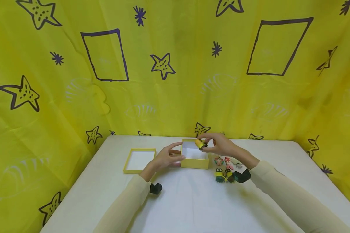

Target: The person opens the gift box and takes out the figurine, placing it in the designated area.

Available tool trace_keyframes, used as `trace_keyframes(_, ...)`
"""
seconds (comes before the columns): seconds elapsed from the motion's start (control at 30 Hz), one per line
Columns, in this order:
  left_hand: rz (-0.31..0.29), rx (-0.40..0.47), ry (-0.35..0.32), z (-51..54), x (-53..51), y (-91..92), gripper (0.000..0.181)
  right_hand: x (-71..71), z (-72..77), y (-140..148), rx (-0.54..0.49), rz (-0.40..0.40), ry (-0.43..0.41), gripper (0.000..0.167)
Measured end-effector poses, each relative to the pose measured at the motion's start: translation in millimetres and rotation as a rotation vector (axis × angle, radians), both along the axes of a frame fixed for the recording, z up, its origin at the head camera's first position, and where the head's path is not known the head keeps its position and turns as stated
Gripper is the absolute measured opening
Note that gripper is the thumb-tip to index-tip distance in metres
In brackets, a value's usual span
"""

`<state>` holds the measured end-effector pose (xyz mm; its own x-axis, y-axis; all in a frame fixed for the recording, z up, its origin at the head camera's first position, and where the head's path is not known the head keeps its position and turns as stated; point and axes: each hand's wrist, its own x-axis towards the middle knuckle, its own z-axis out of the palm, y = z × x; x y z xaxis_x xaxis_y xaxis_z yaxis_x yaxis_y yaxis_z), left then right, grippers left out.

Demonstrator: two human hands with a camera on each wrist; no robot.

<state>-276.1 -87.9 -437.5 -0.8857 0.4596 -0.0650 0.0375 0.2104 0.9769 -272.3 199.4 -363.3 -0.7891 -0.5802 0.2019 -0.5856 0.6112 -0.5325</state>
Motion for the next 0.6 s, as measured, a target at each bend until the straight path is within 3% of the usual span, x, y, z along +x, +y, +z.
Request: trace_keyframes(0.6,-0.01,0.036,-0.001,-1.8,-0.7,-1.5,0.076,24.9,-6.4,42.4,-0.003,-0.064,0.01,0.047)
